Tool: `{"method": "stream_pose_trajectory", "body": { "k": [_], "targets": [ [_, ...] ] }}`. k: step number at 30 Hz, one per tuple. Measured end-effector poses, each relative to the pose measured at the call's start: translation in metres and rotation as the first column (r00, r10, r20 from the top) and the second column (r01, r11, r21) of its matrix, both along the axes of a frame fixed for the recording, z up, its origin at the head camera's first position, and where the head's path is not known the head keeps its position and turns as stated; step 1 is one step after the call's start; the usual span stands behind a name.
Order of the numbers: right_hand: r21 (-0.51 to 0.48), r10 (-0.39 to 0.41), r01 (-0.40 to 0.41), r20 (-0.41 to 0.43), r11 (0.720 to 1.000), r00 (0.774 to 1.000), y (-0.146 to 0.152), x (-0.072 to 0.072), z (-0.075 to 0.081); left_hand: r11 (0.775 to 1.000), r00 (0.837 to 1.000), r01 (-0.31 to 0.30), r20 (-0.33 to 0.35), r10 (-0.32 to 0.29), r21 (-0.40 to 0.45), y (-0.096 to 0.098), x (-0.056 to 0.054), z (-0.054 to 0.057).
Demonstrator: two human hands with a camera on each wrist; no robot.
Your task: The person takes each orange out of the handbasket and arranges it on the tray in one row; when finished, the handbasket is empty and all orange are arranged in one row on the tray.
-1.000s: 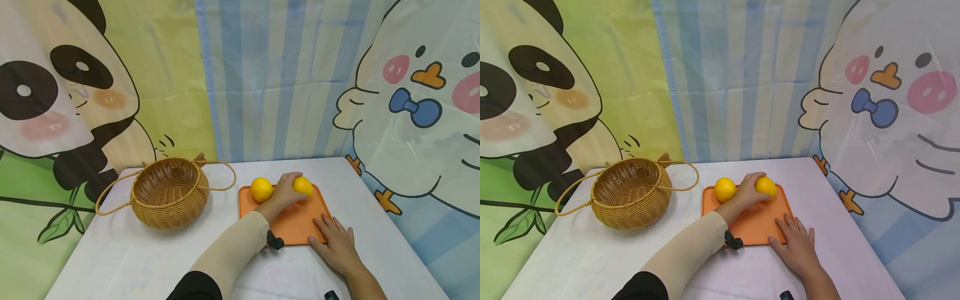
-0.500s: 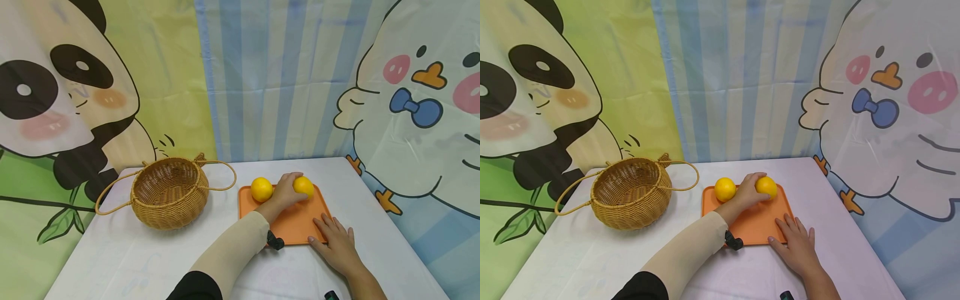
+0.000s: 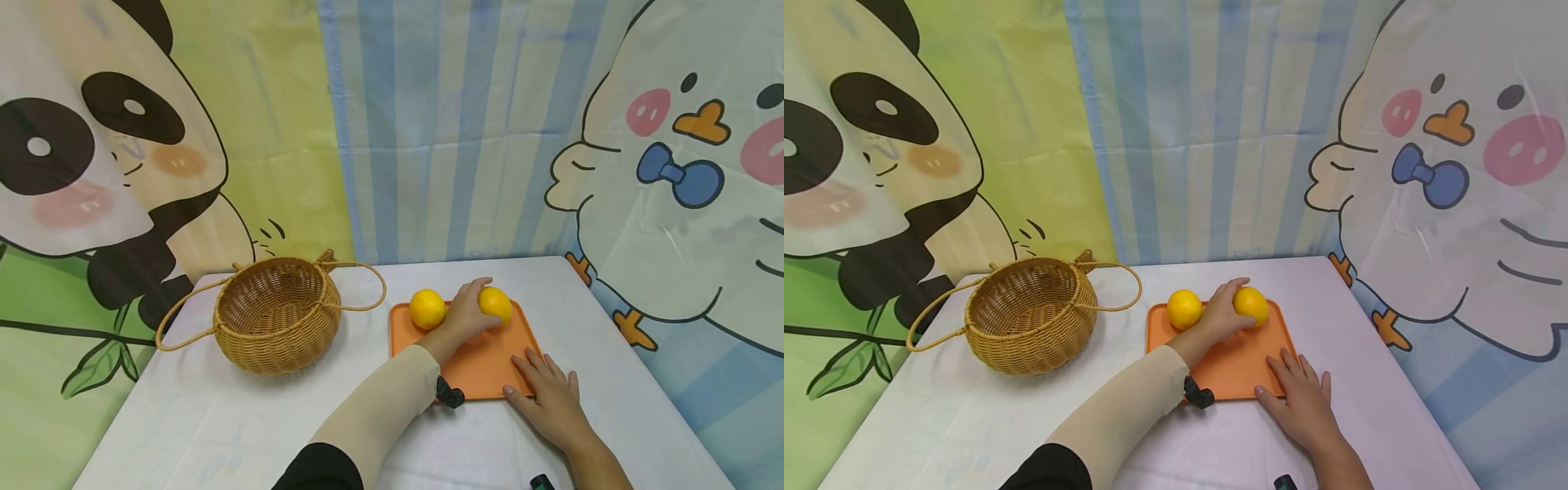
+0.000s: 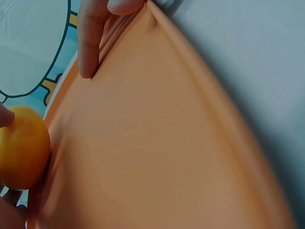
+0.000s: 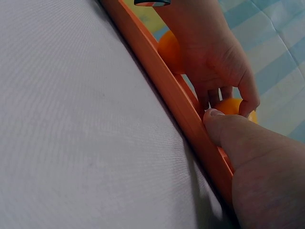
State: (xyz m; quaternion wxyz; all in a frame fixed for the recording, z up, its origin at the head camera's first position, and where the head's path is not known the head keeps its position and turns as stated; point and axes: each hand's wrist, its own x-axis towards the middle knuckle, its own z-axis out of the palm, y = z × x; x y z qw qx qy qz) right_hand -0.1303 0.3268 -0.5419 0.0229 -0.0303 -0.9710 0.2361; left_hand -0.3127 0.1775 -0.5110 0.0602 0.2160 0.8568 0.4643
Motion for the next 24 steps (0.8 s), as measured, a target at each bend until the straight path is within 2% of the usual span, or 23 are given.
{"method": "stream_pose_trajectory", "body": {
  "k": [6,17,24],
  "targets": [
    [-0.006,0.003,-0.003,0.003,1.0,1.0,0.0005,-0.0004,0.0001,1.0,1.0,-0.007,-0.003,0.007,0.001,0.0005,-0.0007,-0.002],
    [0.002,0.0,0.0,-0.009,1.0,1.0,0.0022,-0.0002,-0.004,1.0,0.999,0.007,0.053,-0.007,-0.004,0.0009,-0.0002,0.0004],
    [0.004,0.003,-0.003,-0.014,1.0,1.0,0.002,-0.0002,-0.0037,1.0,0.999,0.006,0.044,-0.006,0.0,0.0004,-0.0004,-0.001]
  ]
}}
